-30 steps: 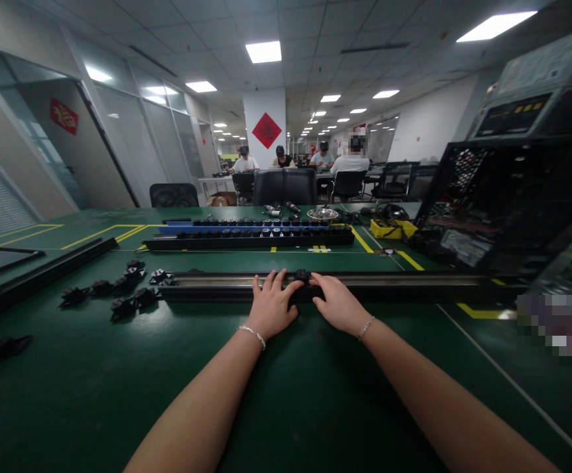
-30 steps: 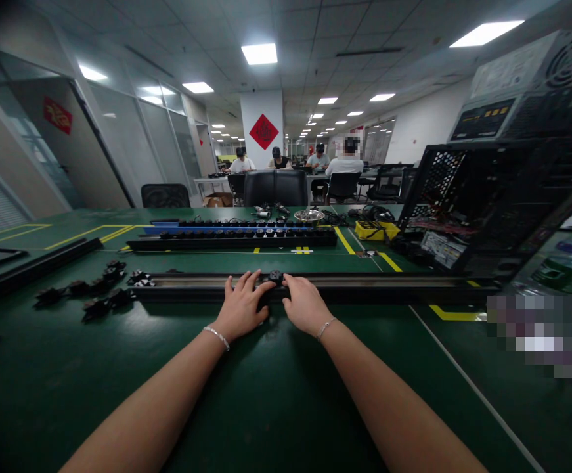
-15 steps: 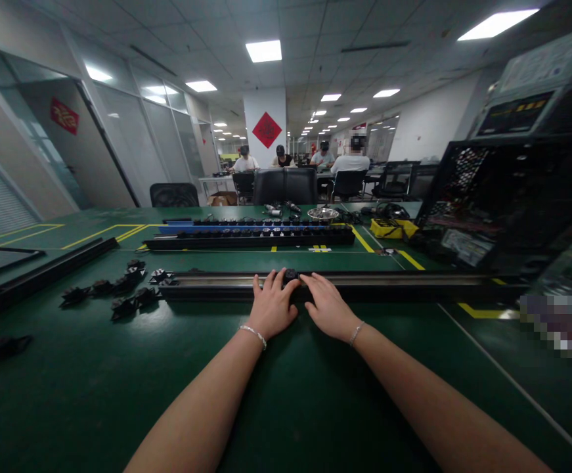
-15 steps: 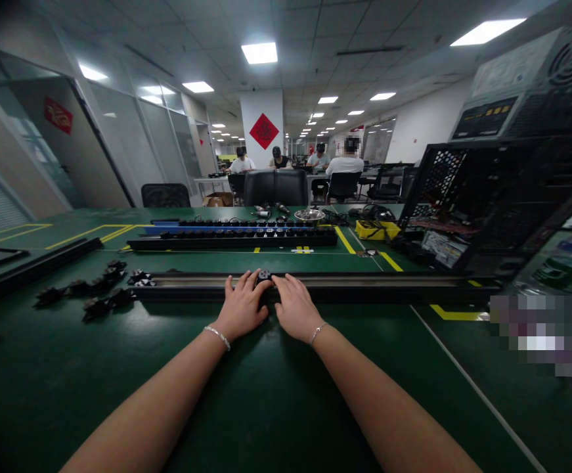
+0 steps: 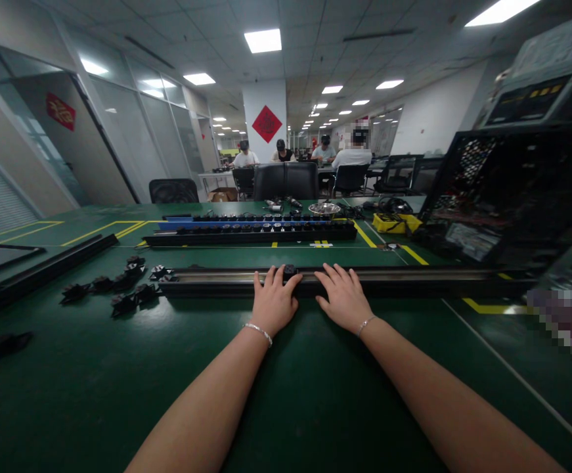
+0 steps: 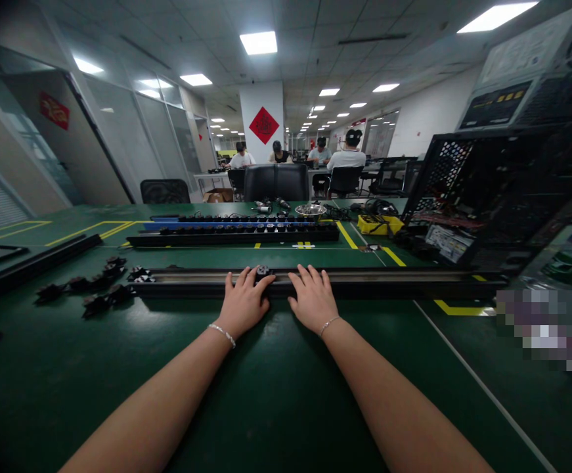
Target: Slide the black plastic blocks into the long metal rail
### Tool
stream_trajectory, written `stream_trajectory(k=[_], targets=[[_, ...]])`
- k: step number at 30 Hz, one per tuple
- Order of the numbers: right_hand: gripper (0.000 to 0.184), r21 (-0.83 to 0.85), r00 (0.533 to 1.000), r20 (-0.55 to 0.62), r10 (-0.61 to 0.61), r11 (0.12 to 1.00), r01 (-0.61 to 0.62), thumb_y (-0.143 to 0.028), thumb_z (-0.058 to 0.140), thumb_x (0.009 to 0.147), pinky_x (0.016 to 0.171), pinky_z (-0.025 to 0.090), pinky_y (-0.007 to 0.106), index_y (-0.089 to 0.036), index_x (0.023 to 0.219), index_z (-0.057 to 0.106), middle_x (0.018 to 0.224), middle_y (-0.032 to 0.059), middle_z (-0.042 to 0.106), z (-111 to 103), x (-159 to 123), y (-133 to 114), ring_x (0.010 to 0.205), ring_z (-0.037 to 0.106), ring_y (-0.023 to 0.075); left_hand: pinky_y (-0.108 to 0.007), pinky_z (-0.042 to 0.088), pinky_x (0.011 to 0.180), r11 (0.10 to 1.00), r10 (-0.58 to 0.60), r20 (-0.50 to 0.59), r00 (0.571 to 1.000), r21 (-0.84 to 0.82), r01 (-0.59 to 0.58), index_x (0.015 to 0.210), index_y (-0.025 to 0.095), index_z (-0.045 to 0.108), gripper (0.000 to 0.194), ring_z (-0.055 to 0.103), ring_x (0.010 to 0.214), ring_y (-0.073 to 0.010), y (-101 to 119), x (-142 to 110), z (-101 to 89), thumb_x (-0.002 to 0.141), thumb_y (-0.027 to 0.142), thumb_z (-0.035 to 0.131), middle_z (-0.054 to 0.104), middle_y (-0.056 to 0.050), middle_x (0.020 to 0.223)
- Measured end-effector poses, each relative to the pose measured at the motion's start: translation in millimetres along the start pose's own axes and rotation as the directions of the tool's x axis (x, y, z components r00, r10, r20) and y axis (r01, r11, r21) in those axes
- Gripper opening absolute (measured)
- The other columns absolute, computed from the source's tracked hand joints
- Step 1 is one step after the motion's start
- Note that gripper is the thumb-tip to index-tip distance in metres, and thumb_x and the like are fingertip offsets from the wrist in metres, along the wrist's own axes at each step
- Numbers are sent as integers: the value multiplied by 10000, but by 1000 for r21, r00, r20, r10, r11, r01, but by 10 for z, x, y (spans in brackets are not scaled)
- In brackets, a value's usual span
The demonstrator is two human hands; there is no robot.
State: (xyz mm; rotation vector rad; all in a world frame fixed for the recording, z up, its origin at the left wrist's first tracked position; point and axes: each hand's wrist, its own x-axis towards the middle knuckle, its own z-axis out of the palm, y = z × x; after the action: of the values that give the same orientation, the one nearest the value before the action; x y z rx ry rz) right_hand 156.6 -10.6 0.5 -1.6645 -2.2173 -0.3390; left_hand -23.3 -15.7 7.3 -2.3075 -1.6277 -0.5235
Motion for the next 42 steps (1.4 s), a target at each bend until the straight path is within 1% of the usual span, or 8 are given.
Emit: stream_trajectory(k=[5, 9, 17, 23, 26, 34, 37, 42], targets=[[492, 12, 1000, -12, -5, 1000, 5, -325, 493, 815, 1086, 168, 499, -210, 1293, 477, 1430, 98, 391, -3, -4, 4, 1322, 292, 279, -540, 138, 1094, 998, -58, 17, 998, 5, 58, 1283, 360, 463, 484, 292, 1328, -278, 7, -10, -42, 801, 324, 494, 420, -51, 1403], [486, 11, 1000, -22, -6, 1000, 6, -321, 496, 815, 1081, 177, 497, -217, 1290, 481, 1426, 97, 397, 3, -6, 7, 1314, 306, 280, -527, 146, 1096, 996, -92, 11, 996, 14, 92, 1268, 339, 480, 471, 295, 1330, -269, -18, -25, -53, 797, 329, 497, 423, -62, 1401], [466, 9, 999, -39, -8, 1000, 8, -334, 482, 828, 1073, 190, 496, -227, 1282, 494, 1415, 98, 411, 14, -4, 9, 1302, 325, 284, -545, 157, 1079, 984, -175, -2, 985, 40, 175, 1250, 302, 492, 458, 286, 1332, -295, -78, -47, -23, 793, 340, 496, 405, -103, 1411], [456, 14, 999, -32, -12, 1000, 12, -350, 461, 839, 1071, 196, 494, -222, 1275, 501, 1413, 103, 412, -5, -6, 3, 1303, 322, 285, -607, 137, 1056, 981, -185, 37, 982, 61, 183, 1339, 335, 397, 570, 267, 1335, -343, -97, -54, -29, 784, 395, 512, 346, -98, 1455], [452, 20, 999, -32, -11, 1000, 12, -349, 460, 839, 1069, 197, 495, -222, 1271, 503, 1414, 105, 409, -5, -6, 3, 1308, 312, 283, -621, 139, 1048, 980, -193, 66, 979, 64, 189, 1360, 340, 373, 587, 255, 1338, -356, -125, -59, -53, 793, 432, 493, 335, -101, 1462], [412, 4, 999, -40, -13, 1000, 14, -351, 443, 846, 1062, 209, 487, -215, 1222, 540, 1394, 103, 432, 12, 2, 11, 1296, 333, 279, -630, 182, 1025, 966, -246, 93, 965, 105, 236, 1357, 344, 376, 592, 278, 1327, -361, -346, -98, -77, 789, 469, 490, 362, -115, 1444], [398, 8, 999, -44, -13, 1000, 14, -349, 450, 842, 1059, 209, 491, -211, 1201, 553, 1392, 106, 435, 18, 3, 13, 1293, 336, 281, -604, 202, 1025, 971, -226, 90, 970, 100, 217, 1360, 341, 366, 595, 307, 1316, -338, -407, -120, -98, 790, 456, 489, 366, -120, 1439], [403, 14, 999, -46, -14, 1000, 15, -350, 477, 827, 1058, 203, 490, -212, 1198, 553, 1397, 107, 428, 36, 2, 17, 1300, 324, 283, -489, 223, 1051, 966, -229, 98, 968, 142, 214, 1358, 321, 375, 600, 357, 1289, -292, -544, -177, -186, 784, 431, 512, 384, -105, 1431]])
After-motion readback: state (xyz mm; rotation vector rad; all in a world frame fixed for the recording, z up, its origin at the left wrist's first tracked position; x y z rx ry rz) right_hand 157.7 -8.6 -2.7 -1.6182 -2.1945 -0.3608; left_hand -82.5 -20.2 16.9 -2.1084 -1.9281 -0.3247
